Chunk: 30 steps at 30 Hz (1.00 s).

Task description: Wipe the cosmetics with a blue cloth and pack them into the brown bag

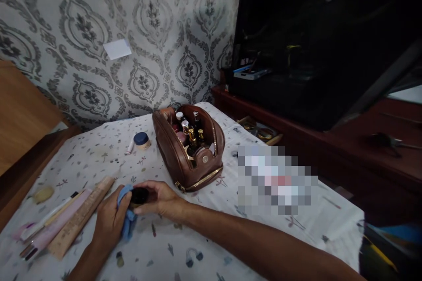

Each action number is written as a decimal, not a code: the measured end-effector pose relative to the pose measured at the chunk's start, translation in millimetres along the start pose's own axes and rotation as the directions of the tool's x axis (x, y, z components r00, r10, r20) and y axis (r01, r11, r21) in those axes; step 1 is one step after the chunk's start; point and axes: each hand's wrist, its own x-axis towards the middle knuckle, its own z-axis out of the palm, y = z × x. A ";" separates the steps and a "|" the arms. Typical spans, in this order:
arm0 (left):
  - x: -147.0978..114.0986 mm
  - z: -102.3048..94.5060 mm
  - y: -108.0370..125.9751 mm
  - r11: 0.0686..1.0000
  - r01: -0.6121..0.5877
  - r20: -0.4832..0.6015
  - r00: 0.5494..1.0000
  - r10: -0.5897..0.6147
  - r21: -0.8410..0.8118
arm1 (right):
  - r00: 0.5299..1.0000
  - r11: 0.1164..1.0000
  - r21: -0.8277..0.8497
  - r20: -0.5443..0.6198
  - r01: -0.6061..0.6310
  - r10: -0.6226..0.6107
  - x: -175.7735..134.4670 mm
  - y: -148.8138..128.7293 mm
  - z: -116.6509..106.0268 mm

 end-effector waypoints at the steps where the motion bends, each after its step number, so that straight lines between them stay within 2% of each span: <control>1: 0.2 0.0 0.8 1.000 0.008 0.015 1.000 -0.008 -0.002 | 1.000 0.999 -0.030 -0.005 0.025 -0.025 -0.4 0.2 0.3; 8: 2.0 0.9 7.4 0.999 0.031 0.022 0.999 -0.031 -0.006 | 0.976 0.926 -0.326 -0.042 0.191 -0.216 -2.4 4.3 -0.1; 13: 0.9 0.5 10.5 0.998 0.045 0.059 0.997 -0.042 -0.040 | 0.926 0.768 -0.578 -0.053 0.277 -0.374 -5.6 3.1 -1.1; 16: 0.3 0.9 10.1 0.997 0.048 0.079 0.996 -0.044 -0.053 | 0.910 0.694 -0.667 -0.055 0.272 -0.411 -7.5 0.7 -0.2; 18: 1.5 0.6 9.6 0.999 0.032 0.064 0.997 -0.031 -0.025 | 0.906 0.681 -0.685 -0.074 0.258 -0.417 -8.4 -1.3 0.7; 20: 4.7 -1.6 11.6 0.999 0.004 -0.001 1.000 -0.004 0.040 | 0.898 0.679 -0.692 -0.100 0.247 -0.428 -9.1 -3.1 1.3; 24: 11.3 -16.6 32.7 0.989 -0.085 -0.121 0.988 0.100 0.124 | 0.890 0.692 -0.687 -0.150 0.220 -0.431 -10.2 -5.4 2.2; 27: 6.9 -34.9 60.2 0.973 -0.210 -0.112 0.969 0.220 0.096 | 0.896 0.707 -0.666 -0.132 0.237 -0.425 -13.1 -8.1 6.1; 30: -7.4 -50.3 83.7 0.968 -0.244 -0.011 0.970 0.245 0.062 | 0.904 0.711 -0.630 -0.034 0.312 -0.427 -22.0 -15.9 13.3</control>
